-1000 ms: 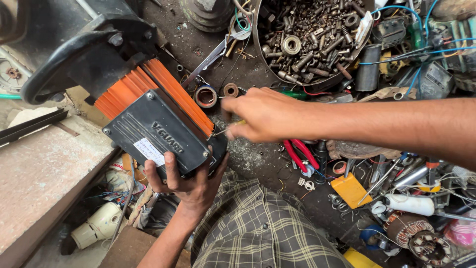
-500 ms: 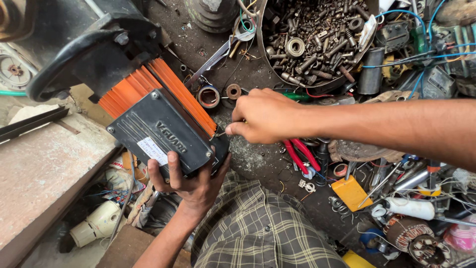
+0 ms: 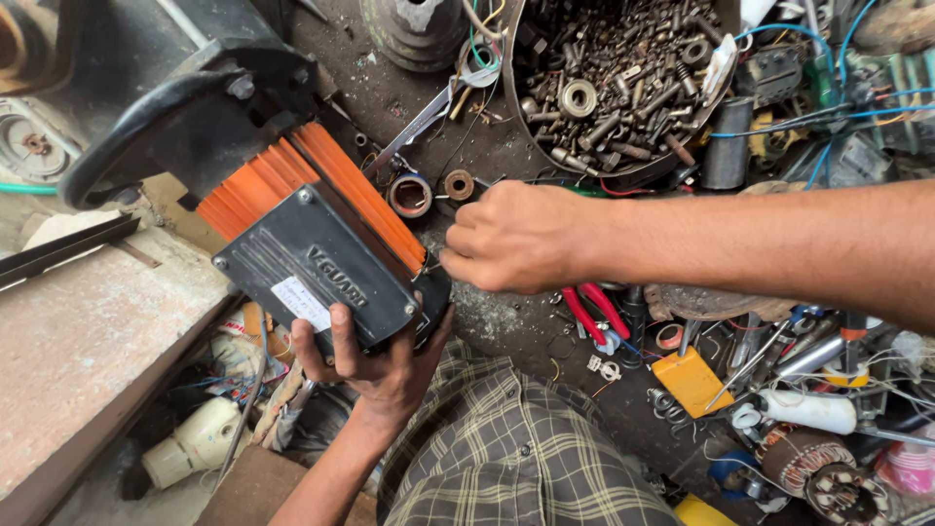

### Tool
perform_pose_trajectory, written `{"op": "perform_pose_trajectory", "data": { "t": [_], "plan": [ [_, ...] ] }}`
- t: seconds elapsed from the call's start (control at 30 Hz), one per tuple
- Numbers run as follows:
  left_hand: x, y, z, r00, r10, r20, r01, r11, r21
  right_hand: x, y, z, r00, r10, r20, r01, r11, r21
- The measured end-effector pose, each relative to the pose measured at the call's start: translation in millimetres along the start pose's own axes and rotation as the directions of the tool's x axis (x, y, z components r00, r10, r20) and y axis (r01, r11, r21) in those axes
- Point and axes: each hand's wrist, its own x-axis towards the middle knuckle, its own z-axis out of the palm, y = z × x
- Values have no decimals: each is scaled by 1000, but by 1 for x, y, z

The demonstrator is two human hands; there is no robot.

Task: The person searches through a container of hardware to find screws and nuts, then uses a screwdriver to tighten screws on the terminal box of an orange and black electrical device. The person repeatedly selects fasteners and secures them into place on the device.

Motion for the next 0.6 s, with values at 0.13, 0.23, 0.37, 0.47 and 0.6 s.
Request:
{"op": "perform_pose_trajectory", "data": {
  "t": [0.13, 0.23, 0.37, 0.47, 0.6],
  "plan": [
    [0, 1, -1, 1000, 2, 9, -3, 999, 32, 9, -5, 3, 698, 572, 430, -716, 541, 441],
    [-1, 0, -2, 999, 1, 32, -2, 999, 35, 12, 0, 7, 608, 591, 529, -776, 302, 554],
    [-3, 0, -5, 999, 26, 45, -27, 999, 30, 1, -3, 10, 818, 514, 259, -539, 527, 657],
    [-1, -3, -4, 1000, 13, 21, -14, 1000, 3, -8, -3, 10, 955, 289, 63, -290, 870, 398],
    [-2, 0, -1, 1000, 3, 15, -3, 1000, 14, -13, -2, 7, 964, -199, -177, 174, 973, -148]
  ]
}}
